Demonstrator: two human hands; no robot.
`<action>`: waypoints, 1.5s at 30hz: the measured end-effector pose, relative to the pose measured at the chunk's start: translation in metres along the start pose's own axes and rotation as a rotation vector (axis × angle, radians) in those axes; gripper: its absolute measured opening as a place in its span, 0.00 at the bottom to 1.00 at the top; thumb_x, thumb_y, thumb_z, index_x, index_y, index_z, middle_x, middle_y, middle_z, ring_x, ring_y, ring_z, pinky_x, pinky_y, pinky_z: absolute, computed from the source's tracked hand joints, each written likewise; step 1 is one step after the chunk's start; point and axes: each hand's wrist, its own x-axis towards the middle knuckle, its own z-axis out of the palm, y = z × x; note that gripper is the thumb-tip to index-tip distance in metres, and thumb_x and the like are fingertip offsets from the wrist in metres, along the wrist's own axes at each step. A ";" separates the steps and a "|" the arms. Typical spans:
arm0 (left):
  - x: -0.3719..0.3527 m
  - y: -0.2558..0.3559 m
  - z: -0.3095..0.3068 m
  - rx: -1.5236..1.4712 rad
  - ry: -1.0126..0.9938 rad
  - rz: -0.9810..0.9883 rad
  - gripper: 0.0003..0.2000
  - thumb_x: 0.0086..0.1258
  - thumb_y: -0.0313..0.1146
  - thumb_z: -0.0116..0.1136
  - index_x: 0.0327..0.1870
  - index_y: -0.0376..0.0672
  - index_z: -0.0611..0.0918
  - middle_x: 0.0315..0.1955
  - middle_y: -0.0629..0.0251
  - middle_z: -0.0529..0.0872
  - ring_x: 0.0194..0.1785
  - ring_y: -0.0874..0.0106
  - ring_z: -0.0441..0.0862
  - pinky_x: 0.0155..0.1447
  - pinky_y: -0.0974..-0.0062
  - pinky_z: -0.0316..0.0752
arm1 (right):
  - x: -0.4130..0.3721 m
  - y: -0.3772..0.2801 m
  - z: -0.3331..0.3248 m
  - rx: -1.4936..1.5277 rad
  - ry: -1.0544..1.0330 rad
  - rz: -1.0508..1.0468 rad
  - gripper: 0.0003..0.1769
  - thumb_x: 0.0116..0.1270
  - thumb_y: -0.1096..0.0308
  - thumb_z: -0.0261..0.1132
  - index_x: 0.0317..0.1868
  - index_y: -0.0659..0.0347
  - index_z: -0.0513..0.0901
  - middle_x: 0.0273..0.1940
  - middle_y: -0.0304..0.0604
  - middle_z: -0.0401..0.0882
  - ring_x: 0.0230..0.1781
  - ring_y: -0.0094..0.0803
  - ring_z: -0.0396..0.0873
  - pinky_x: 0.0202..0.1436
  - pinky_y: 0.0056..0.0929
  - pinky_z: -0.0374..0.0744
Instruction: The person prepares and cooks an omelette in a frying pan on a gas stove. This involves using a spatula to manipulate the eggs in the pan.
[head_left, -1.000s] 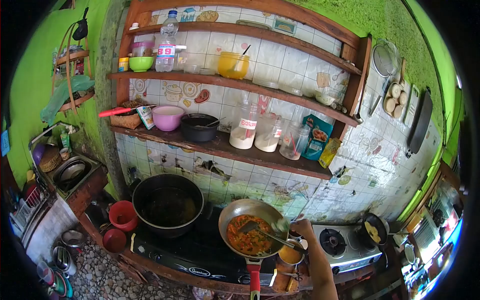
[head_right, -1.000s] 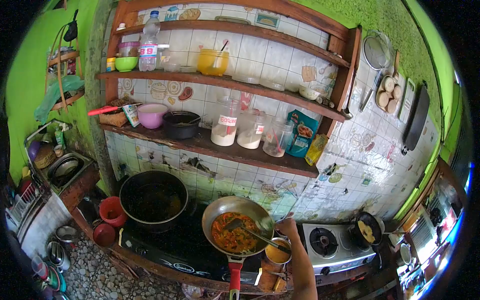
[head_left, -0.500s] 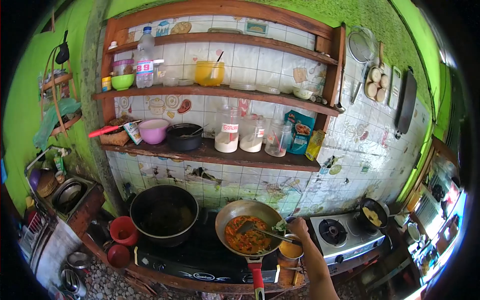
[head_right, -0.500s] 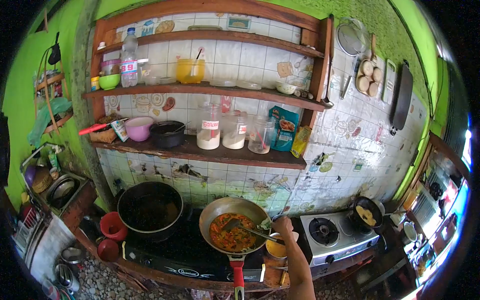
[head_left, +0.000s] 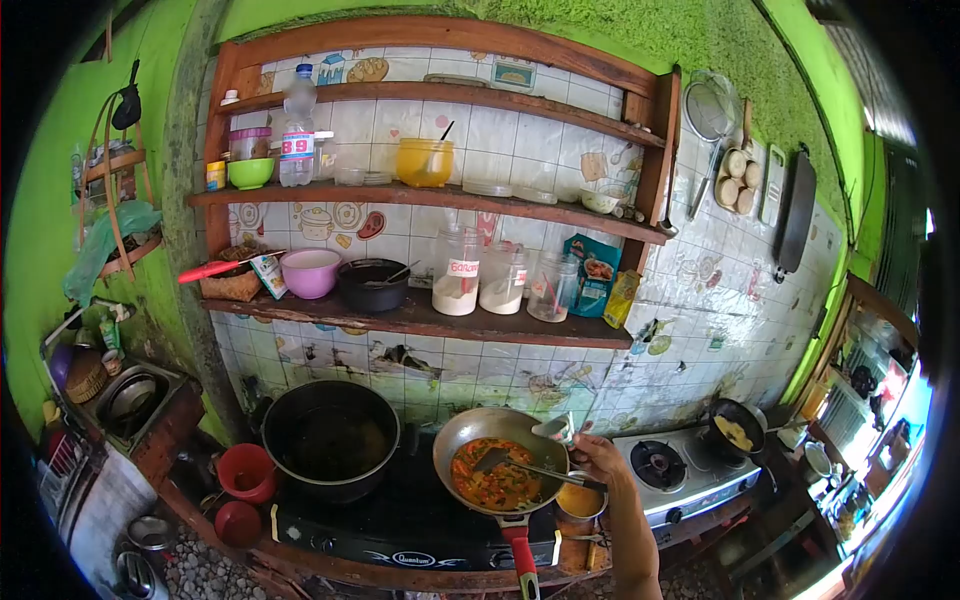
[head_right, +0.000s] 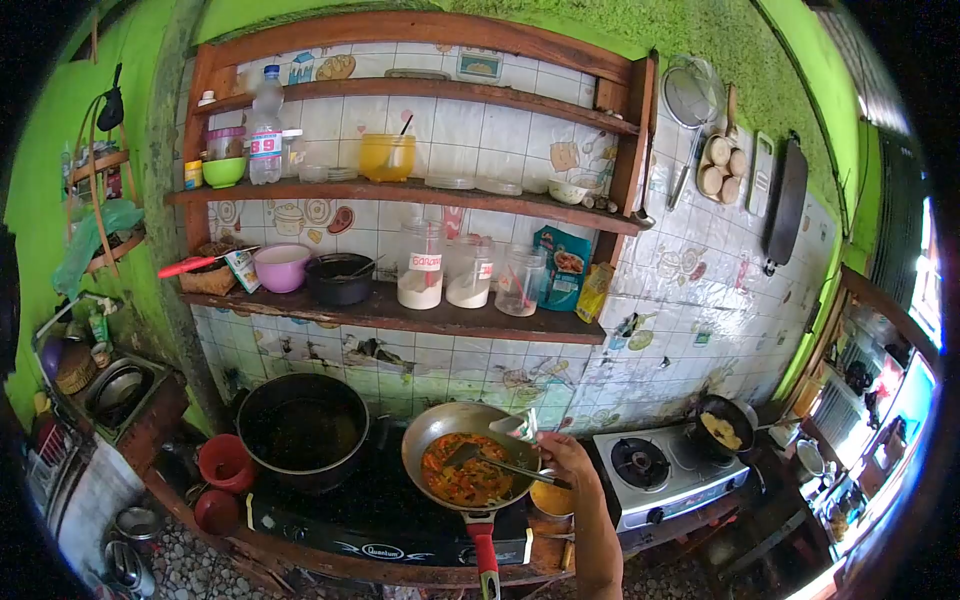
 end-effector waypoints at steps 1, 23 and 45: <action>0.006 0.004 0.002 -0.016 -0.001 0.014 0.16 0.65 0.34 0.51 0.53 0.41 0.72 0.33 0.61 0.81 0.27 0.74 0.76 0.30 0.71 0.72 | -0.011 -0.006 0.010 0.066 -0.076 -0.012 0.11 0.60 0.60 0.63 0.29 0.60 0.79 0.19 0.27 0.68 0.17 0.14 0.60 0.19 0.14 0.58; 0.065 0.093 -0.072 -0.026 0.273 0.090 0.17 0.66 0.31 0.52 0.56 0.40 0.71 0.34 0.60 0.80 0.26 0.75 0.76 0.29 0.72 0.71 | -0.147 0.092 0.226 0.502 -0.354 0.330 0.23 0.60 0.62 0.60 0.55 0.52 0.66 0.34 0.29 0.66 0.25 0.19 0.59 0.25 0.16 0.60; -0.019 -0.012 -0.547 0.220 0.846 -0.434 0.24 0.68 0.33 0.47 0.62 0.33 0.58 0.57 0.49 0.64 0.57 0.60 0.66 0.57 0.67 0.65 | -0.146 0.251 0.775 -0.292 -1.215 0.206 0.25 0.60 0.53 0.61 0.55 0.56 0.72 0.41 0.33 0.76 0.36 0.20 0.72 0.36 0.20 0.72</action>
